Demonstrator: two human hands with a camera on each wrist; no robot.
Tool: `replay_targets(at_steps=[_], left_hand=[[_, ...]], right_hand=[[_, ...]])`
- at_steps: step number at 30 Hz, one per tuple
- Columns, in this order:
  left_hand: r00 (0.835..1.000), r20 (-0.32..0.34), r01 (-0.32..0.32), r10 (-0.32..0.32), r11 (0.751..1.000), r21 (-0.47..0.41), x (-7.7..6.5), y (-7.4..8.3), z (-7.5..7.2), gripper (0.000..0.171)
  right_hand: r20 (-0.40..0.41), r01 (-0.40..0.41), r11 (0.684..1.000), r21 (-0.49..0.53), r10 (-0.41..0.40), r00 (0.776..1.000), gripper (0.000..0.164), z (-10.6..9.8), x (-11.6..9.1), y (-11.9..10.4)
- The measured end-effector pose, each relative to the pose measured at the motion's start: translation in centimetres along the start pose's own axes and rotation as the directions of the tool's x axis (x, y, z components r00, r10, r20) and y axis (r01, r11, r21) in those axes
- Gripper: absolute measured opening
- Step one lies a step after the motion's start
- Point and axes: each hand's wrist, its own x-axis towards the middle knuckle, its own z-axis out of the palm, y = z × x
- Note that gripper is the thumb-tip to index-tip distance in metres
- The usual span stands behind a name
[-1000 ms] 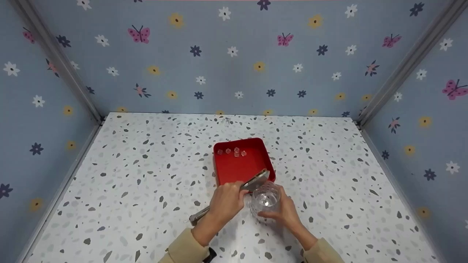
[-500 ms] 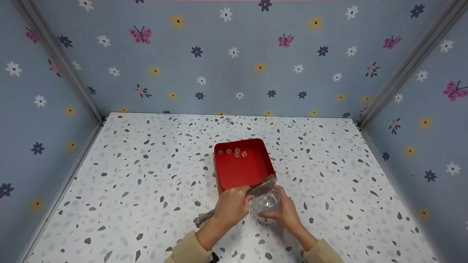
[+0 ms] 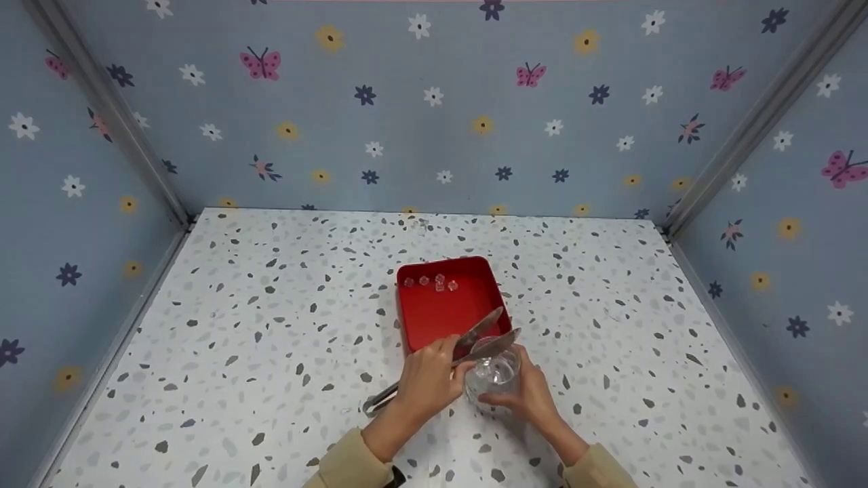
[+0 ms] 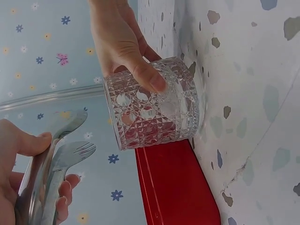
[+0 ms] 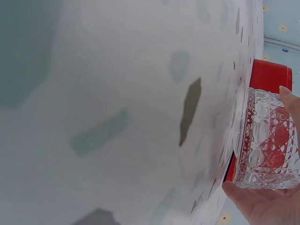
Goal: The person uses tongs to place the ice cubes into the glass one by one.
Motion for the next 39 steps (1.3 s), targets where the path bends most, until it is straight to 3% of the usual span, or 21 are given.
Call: replay_targets(at_steps=[9,14,25,39], left_hand=[[0.999,-0.023,0.039,-0.039,0.999,0.001,0.5,-0.8,-0.1,0.041],[0.997,-0.004,0.082,-0.082,0.997,-0.007,0.8,-1.4,-0.1,0.042],[0.990,-0.019,0.142,-0.141,0.988,0.057,2.1,-2.7,0.7,0.044],[0.970,0.050,0.228,-0.238,0.962,0.147,3.7,-3.9,1.8,0.040]], right_hand=[[-0.008,0.026,0.999,0.025,-0.025,1.000,0.092,0.0,0.0,0.1],[-0.015,0.046,0.998,0.037,-0.045,0.999,0.091,0.0,0.0,0.1],[0.017,-0.046,0.997,0.055,0.045,0.999,0.092,-0.1,0.0,-0.1],[0.008,-0.038,0.999,0.030,0.038,0.999,0.093,-0.1,0.0,-0.1]])
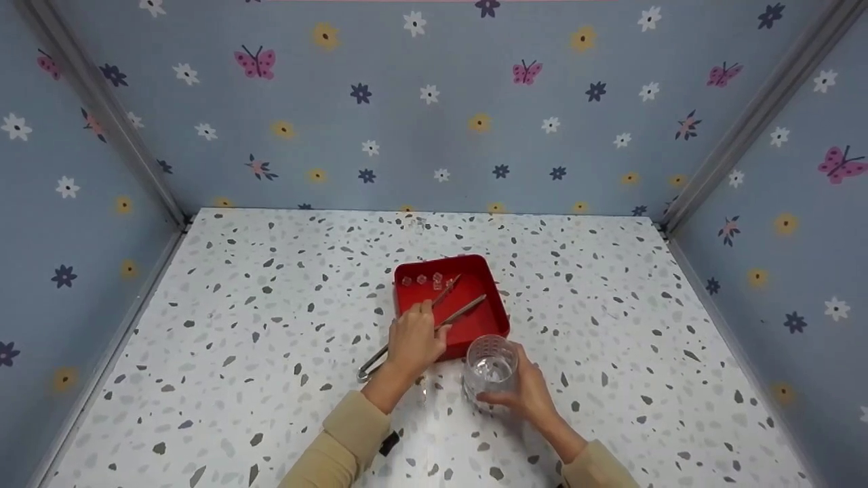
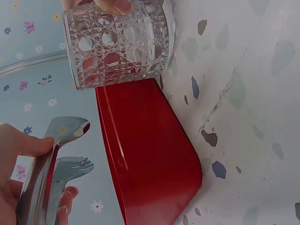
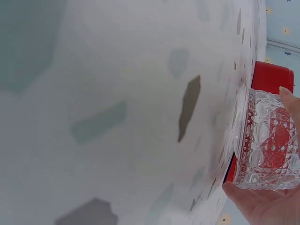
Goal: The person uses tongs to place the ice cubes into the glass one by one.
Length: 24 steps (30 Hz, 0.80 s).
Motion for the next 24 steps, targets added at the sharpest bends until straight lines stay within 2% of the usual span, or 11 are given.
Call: replay_targets(at_steps=[6,16,24], left_hand=[[0.999,0.046,0.024,-0.026,0.999,0.049,1.0,-0.1,0.4,0.038],[0.999,0.035,0.036,-0.040,0.992,0.122,2.8,-0.3,1.1,0.038],[0.995,0.075,0.053,-0.066,0.985,0.163,4.1,-0.4,1.6,0.048]], right_hand=[[0.003,-0.007,1.000,0.005,0.007,1.000,0.094,0.0,0.1,-0.1],[0.001,0.021,1.000,0.019,-0.021,1.000,0.093,0.0,0.0,-0.1],[0.000,0.017,1.000,-0.013,-0.017,1.000,0.093,0.0,0.0,0.0]])
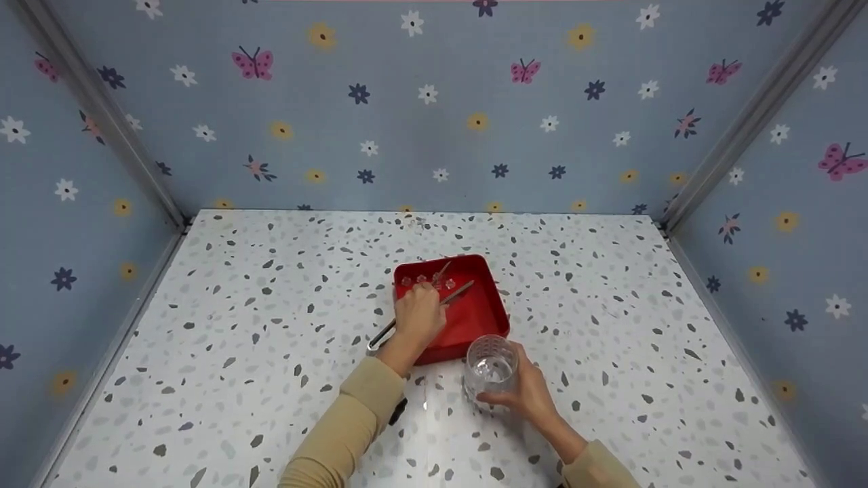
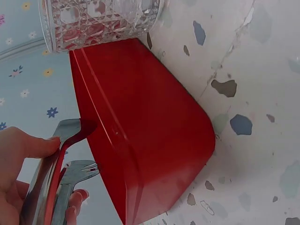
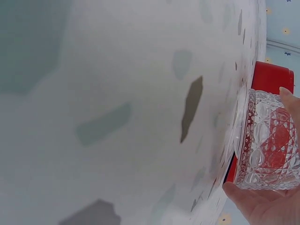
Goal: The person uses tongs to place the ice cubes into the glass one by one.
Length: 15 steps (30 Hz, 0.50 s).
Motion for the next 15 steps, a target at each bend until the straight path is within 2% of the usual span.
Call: replay_targets(at_steps=[6,15], left_hand=[[1.000,0.025,0.009,-0.010,1.000,0.025,0.6,0.1,0.4,0.042],[0.999,0.035,0.025,-0.025,1.000,0.013,1.1,0.1,1.1,0.031]], right_hand=[[0.005,-0.016,1.000,0.012,0.016,1.000,0.094,0.0,0.0,0.0],[0.003,-0.001,0.999,0.032,0.001,1.000,0.093,0.0,0.0,0.0]])
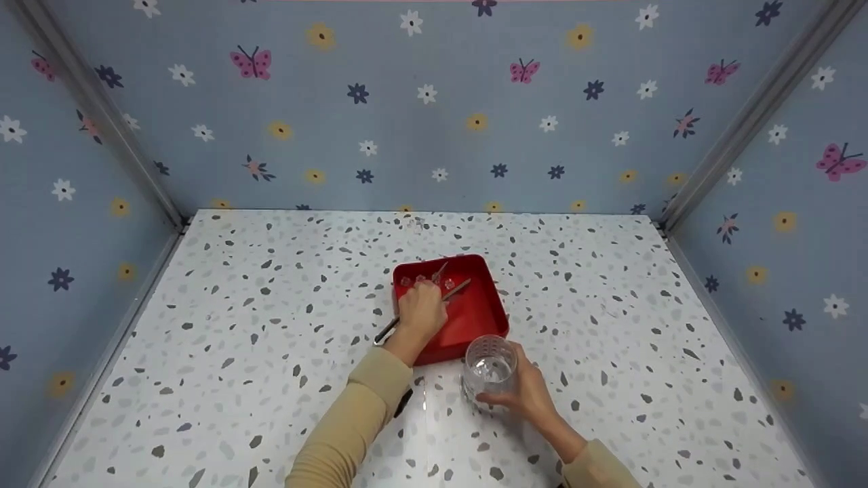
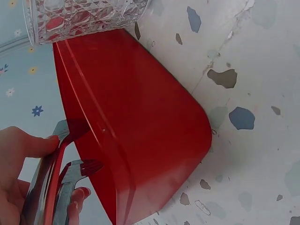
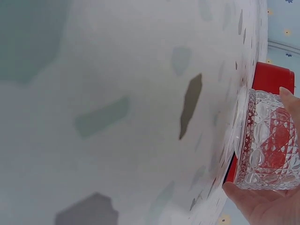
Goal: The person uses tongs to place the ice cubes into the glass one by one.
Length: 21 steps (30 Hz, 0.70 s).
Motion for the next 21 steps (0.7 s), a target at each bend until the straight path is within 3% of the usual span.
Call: replay_targets(at_steps=[6,14,21], left_hand=[[1.000,0.007,-0.001,0.001,1.000,0.002,0.5,0.0,0.4,0.027],[0.996,0.086,0.029,-0.026,0.999,-0.035,0.9,-0.1,1.2,0.017],[0.996,0.089,0.024,-0.019,0.998,-0.055,1.4,0.0,1.6,0.014]], right_hand=[[-0.007,0.015,1.000,0.011,-0.014,1.000,0.092,0.1,0.0,0.1],[-0.001,-0.002,1.000,0.009,0.002,1.000,0.093,0.1,0.0,0.2],[0.000,0.013,1.000,0.005,-0.013,1.000,0.092,0.0,0.0,0.2]])
